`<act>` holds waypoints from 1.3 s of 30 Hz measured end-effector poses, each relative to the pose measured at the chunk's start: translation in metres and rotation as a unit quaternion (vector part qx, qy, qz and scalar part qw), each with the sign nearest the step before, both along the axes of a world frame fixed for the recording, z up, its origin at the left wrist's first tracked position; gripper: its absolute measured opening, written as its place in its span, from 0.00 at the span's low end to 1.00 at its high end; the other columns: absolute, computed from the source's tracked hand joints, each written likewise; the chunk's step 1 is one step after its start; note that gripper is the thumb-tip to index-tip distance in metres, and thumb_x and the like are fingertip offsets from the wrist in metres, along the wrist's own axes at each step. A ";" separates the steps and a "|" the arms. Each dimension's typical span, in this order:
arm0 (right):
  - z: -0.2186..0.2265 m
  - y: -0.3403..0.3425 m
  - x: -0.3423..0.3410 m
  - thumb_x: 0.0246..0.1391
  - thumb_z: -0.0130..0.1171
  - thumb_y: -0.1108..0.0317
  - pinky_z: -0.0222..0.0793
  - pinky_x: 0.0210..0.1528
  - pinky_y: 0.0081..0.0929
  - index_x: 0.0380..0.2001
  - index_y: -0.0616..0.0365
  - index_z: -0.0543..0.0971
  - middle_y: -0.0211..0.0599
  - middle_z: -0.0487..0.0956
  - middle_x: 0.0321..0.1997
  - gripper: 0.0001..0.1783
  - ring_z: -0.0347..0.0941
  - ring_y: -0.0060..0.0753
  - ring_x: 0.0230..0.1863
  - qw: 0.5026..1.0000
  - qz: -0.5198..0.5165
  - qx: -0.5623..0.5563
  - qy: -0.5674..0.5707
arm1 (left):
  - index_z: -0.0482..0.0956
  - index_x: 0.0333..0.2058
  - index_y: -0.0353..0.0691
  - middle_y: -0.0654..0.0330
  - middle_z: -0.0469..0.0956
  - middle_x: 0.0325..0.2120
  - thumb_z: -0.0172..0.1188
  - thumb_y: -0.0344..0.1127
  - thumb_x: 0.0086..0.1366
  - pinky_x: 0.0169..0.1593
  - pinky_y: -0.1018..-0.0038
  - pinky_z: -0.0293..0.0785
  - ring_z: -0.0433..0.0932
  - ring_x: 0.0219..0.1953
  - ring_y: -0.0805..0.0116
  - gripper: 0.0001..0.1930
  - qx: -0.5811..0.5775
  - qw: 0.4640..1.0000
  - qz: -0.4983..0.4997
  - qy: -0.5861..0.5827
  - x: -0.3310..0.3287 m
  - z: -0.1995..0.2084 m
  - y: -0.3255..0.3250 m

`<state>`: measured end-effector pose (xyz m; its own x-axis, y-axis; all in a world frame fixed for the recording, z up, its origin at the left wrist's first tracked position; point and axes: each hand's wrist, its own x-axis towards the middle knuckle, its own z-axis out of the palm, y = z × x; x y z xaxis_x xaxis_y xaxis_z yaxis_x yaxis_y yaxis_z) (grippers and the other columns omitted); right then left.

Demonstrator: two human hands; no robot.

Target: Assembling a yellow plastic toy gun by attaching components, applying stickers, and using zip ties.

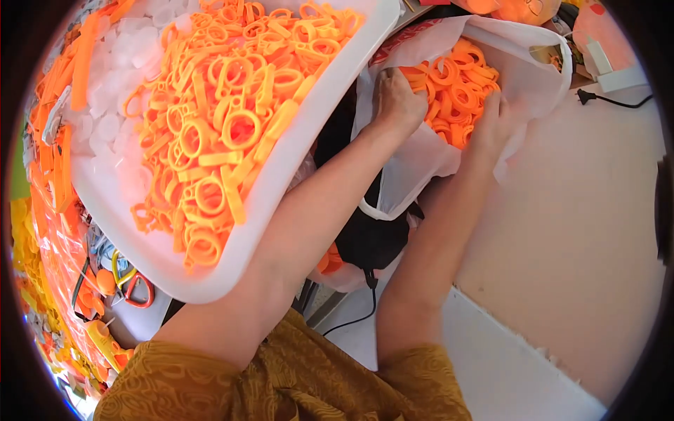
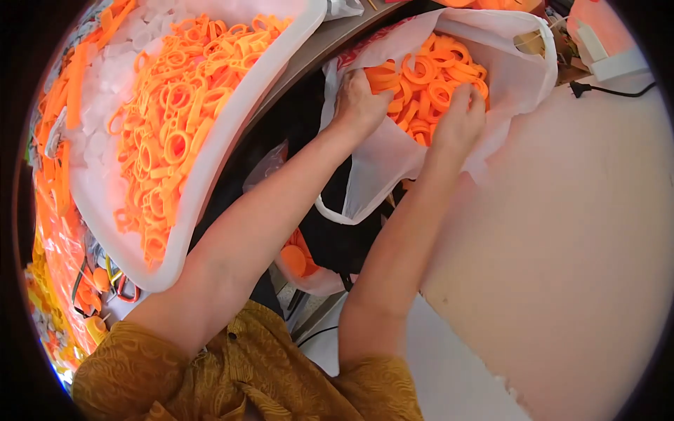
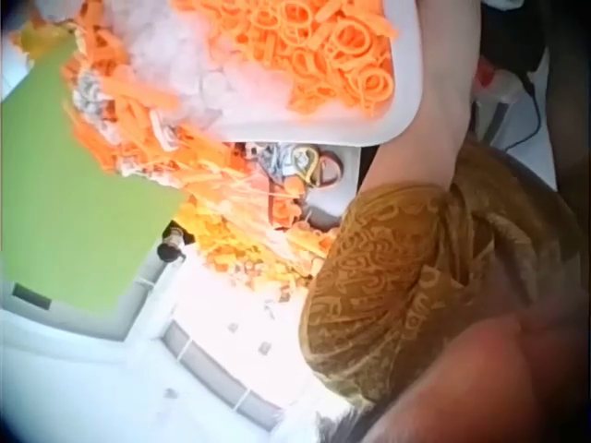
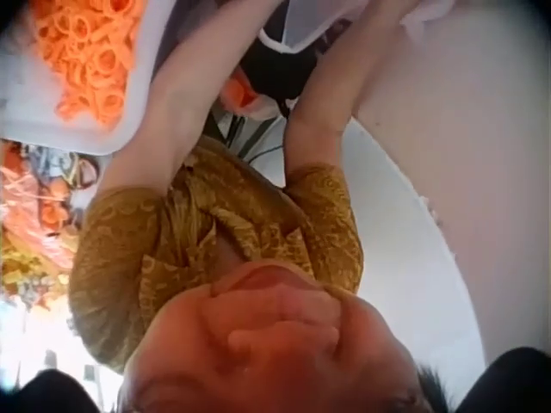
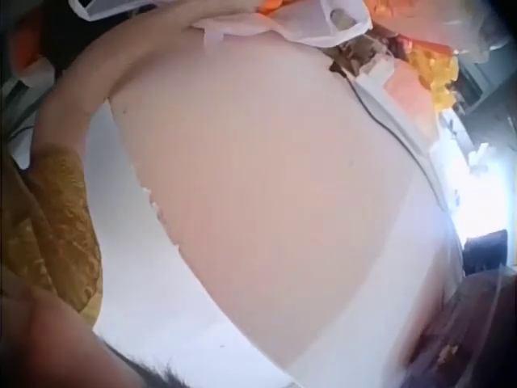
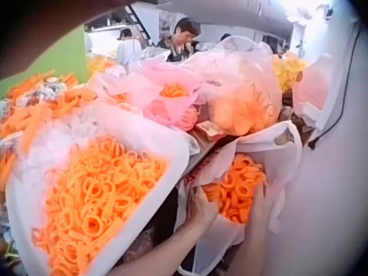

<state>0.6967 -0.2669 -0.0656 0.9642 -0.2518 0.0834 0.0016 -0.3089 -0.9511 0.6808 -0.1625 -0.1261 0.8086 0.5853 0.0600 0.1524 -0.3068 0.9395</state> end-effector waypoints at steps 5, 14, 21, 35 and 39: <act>-0.067 -0.022 0.098 0.48 0.45 0.40 0.56 0.55 0.33 0.53 0.63 0.61 0.53 0.64 0.54 0.40 0.61 0.46 0.55 0.998 -0.047 -0.015 0.035 | 0.72 0.39 0.30 0.44 0.72 0.41 0.68 0.39 0.37 0.49 0.70 0.66 0.71 0.45 0.54 0.29 0.015 0.979 -0.099 0.180 0.004 0.015 0.019; -0.109 -0.006 0.098 0.44 0.44 0.33 0.47 0.59 0.36 0.57 0.50 0.59 0.51 0.55 0.60 0.43 0.51 0.53 0.59 0.974 0.093 -0.205 -0.006 | 0.59 0.52 0.33 0.46 0.67 0.47 0.71 0.38 0.30 0.54 0.70 0.62 0.66 0.51 0.54 0.46 0.080 0.971 -0.141 0.178 0.007 -0.011 0.027; -0.096 0.001 0.097 0.46 0.44 0.36 0.48 0.59 0.35 0.53 0.51 0.65 0.51 0.61 0.57 0.37 0.51 0.49 0.59 0.964 0.184 -0.192 0.021 | 0.56 0.55 0.37 0.49 0.65 0.50 0.70 0.34 0.28 0.57 0.71 0.57 0.62 0.54 0.56 0.50 0.049 0.981 -0.150 0.114 0.014 -0.012 0.029; -0.090 -0.014 0.083 0.49 0.54 0.54 0.53 0.58 0.29 0.52 0.64 0.63 0.41 0.63 0.56 0.32 0.58 0.34 0.57 0.938 0.233 0.236 0.101 | 0.51 0.59 0.53 0.48 0.64 0.51 0.71 0.35 0.29 0.56 0.68 0.59 0.62 0.54 0.52 0.54 0.109 0.971 -0.201 0.070 0.019 -0.024 0.023; -0.090 -0.022 0.080 0.49 0.54 0.59 0.60 0.54 0.29 0.49 0.64 0.65 0.40 0.66 0.51 0.27 0.63 0.34 0.53 0.899 0.258 0.340 0.103 | 0.54 0.57 0.51 0.50 0.64 0.51 0.71 0.36 0.28 0.56 0.68 0.59 0.62 0.54 0.53 0.52 0.056 0.971 -0.228 0.033 0.021 -0.024 0.025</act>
<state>0.7766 -0.2888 -0.1557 0.9446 0.3081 -0.1134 -0.2191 0.3347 -0.9165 0.7016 -0.1372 -0.1501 0.9866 0.1576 0.0414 0.0356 -0.4563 0.8891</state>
